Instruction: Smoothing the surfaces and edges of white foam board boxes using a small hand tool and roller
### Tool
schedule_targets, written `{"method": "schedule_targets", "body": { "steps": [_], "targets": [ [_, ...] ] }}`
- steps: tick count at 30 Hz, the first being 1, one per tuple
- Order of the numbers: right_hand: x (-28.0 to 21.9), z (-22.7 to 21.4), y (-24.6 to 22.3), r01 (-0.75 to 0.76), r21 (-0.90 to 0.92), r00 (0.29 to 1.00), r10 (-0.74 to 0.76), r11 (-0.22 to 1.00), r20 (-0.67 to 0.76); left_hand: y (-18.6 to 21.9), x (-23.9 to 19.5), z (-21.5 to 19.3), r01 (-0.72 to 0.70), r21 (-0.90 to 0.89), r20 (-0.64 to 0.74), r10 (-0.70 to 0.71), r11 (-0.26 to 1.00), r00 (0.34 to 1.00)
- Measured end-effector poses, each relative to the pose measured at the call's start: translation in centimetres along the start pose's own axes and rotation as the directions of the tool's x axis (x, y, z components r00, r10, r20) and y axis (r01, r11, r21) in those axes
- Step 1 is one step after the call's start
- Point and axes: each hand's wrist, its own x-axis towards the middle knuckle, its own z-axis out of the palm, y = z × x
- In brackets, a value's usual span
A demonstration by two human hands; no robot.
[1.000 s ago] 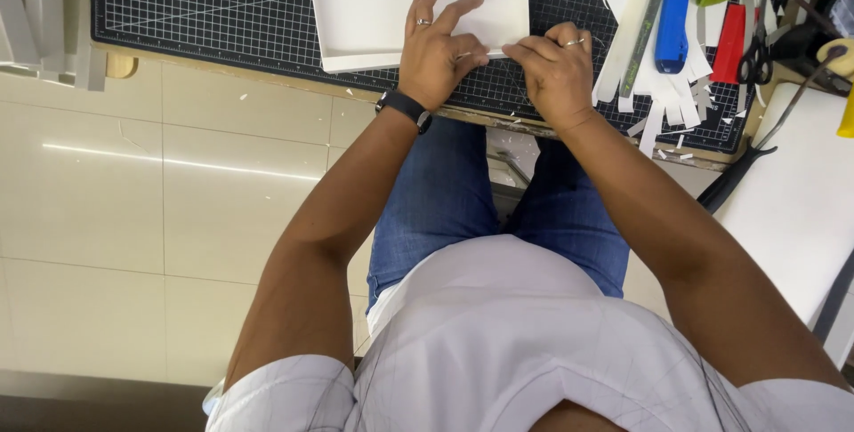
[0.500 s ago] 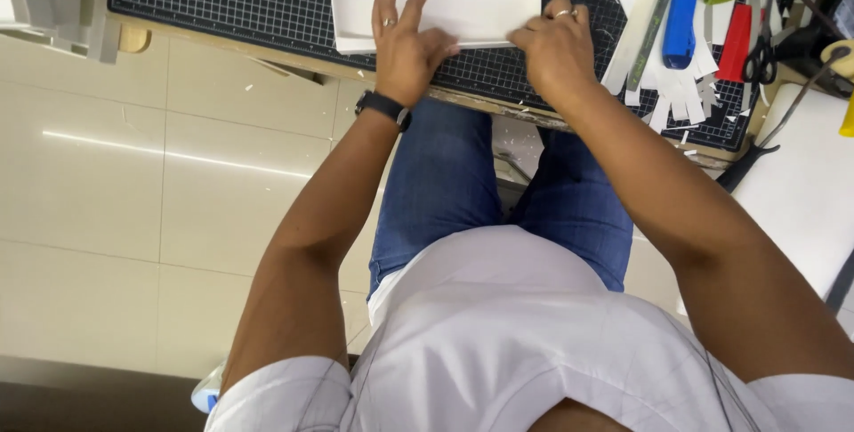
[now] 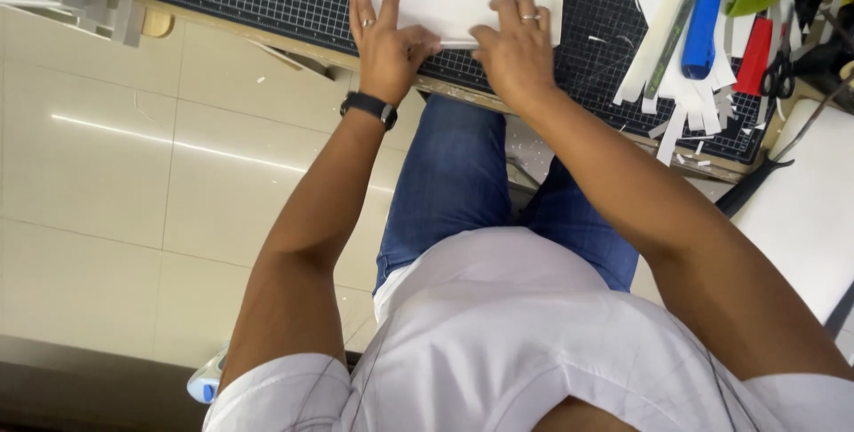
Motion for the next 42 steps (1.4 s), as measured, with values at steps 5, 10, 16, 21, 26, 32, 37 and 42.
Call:
{"method": "schedule_targets", "body": {
  "steps": [5, 10, 16, 21, 26, 32, 37, 42],
  "targets": [
    [2.0, 1.1, -3.1, 0.094, -0.046, 0.965, -0.103, 0.994, -0.241, -0.5, 0.2, -0.4, -0.038, 0.075, -0.010, 0.039, 0.996, 0.999],
    [2.1, 2.0, -3.5, 0.051, -0.137, 0.997, -0.058, 0.989, -0.046, -1.8, -1.0, -3.2, 0.012, 0.088, -0.211, 0.007, 0.996, 0.978],
    [3.9, 2.3, -6.4, 0.116, 0.044, 0.977, -0.106, 0.992, -0.183, -4.3, -0.9, -4.0, 0.075, 0.109, 0.041, -0.080, 0.991, 0.996],
    [4.2, 2.9, -6.8, 0.126, -0.124, 0.975, -0.146, 0.984, -0.170, -3.3, -1.1, -5.6, -0.050, 0.161, -0.098, 0.066, 0.986, 0.993],
    [4.2, 2.4, -6.7, 0.116, -0.032, 0.992, -0.117, 0.993, -0.049, -4.9, -1.5, -5.8, 0.071, 0.140, 0.002, -0.072, 0.988, 0.997],
    [-2.3, -2.3, 1.6, -0.059, 0.156, 0.993, 0.074, 0.986, -0.095, -6.5, -0.8, -6.2, 0.027, 0.174, 0.153, -0.054, 0.984, 0.987],
    [-6.5, -3.8, 6.4, -0.033, 0.051, 0.978, 0.043, 0.998, -0.204, -6.1, -0.3, -6.9, -0.096, 0.115, 0.062, 0.089, 0.989, 0.994],
    [-6.3, -3.0, 7.7, 0.040, 0.010, 0.979, -0.037, 0.999, -0.199, -5.9, 0.0, -8.0, -0.242, 0.169, 0.048, 0.237, 0.955, 0.970]
  ]
}}
